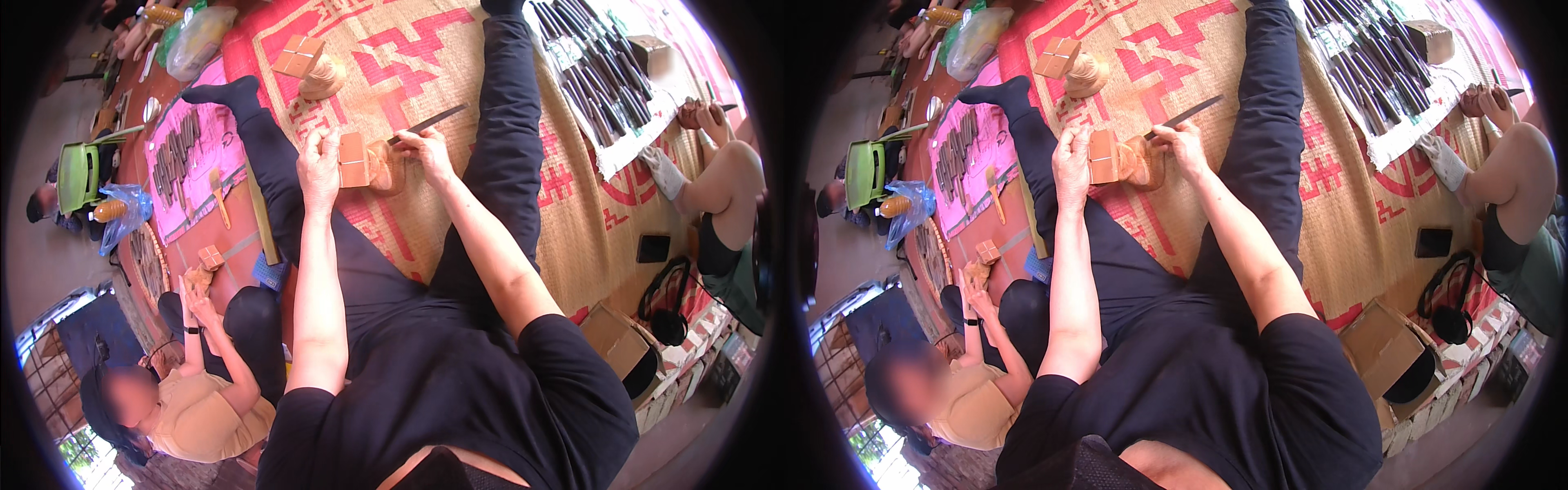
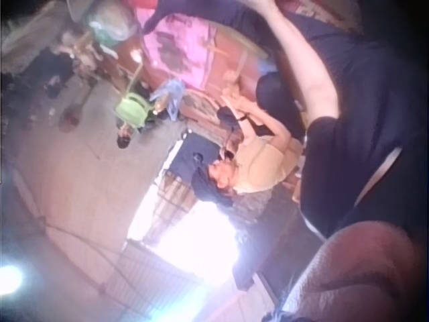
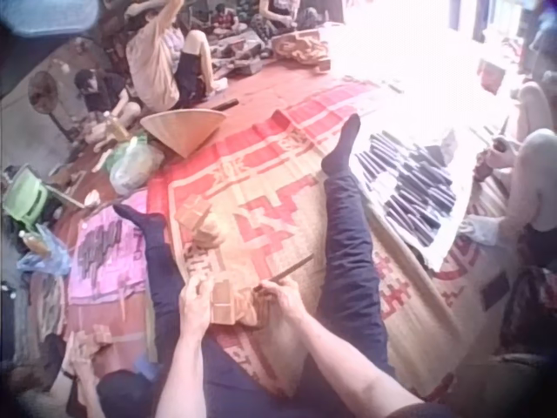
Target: The person sits on a mat and carves a small wooden block using a chisel, holding the block in one hand and the tool in the other. The person repeatedly shapes the wood, occasionally adjusting the block's orientation.
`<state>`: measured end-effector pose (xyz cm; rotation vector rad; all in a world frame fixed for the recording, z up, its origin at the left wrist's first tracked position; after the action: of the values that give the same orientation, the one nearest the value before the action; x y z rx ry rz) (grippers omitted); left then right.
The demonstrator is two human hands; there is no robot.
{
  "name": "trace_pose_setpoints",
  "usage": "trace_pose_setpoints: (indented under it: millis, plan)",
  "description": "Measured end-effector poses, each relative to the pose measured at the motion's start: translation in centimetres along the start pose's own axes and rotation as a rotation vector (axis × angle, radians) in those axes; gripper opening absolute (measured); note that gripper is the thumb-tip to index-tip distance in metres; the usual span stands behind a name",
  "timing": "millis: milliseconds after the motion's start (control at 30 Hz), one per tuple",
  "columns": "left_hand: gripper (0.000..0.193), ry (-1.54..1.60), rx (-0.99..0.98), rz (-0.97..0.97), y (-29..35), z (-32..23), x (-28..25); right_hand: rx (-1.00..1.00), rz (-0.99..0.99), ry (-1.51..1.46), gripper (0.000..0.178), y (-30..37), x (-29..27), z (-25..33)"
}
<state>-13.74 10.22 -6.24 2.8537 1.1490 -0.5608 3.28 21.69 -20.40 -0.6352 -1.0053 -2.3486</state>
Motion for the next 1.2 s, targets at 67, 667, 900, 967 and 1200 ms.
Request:
trace_pose_setpoints:
  millis: [67, 667, 900, 967, 1200]
  plan:
    - [0.025, -0.011, 0.063, -0.009, -0.1, -0.2, 0.2, 0.044, 0.013, 0.163, 0.017, -0.2, 0.4, -1.0]
    - [0.027, -0.035, 0.018, -0.001, -0.1, -0.3, 0.0, 0.009, 0.007, 0.041, 0.014, -0.3, 0.6, 0.1]
    - [0.026, -0.084, 0.062, 0.009, -0.2, -1.1, 0.3, -0.019, -0.054, 0.026, 0.014, -0.4, -0.2, 0.2]
    - [0.025, -0.009, 0.083, -0.030, -0.2, -0.7, 0.0, -0.005, -0.062, 0.018, 0.013, 0.0, 0.2, 0.0]
    - [0.025, -0.048, 0.062, 0.001, -0.4, -0.4, 0.3, -0.018, -0.022, 0.078, 0.016, -0.8, 0.2, 0.5]
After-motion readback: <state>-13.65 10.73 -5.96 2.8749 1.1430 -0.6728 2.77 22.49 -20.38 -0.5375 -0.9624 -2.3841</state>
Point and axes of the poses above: each hand's wrist, its own y-axis away from the middle knuckle, its own x-axis out of the palm, z = x × y, the point moved 10 cm from there along -y, towards the middle knuckle, and after that the axes turned 9 degrees about x, right-handed, at the moved point
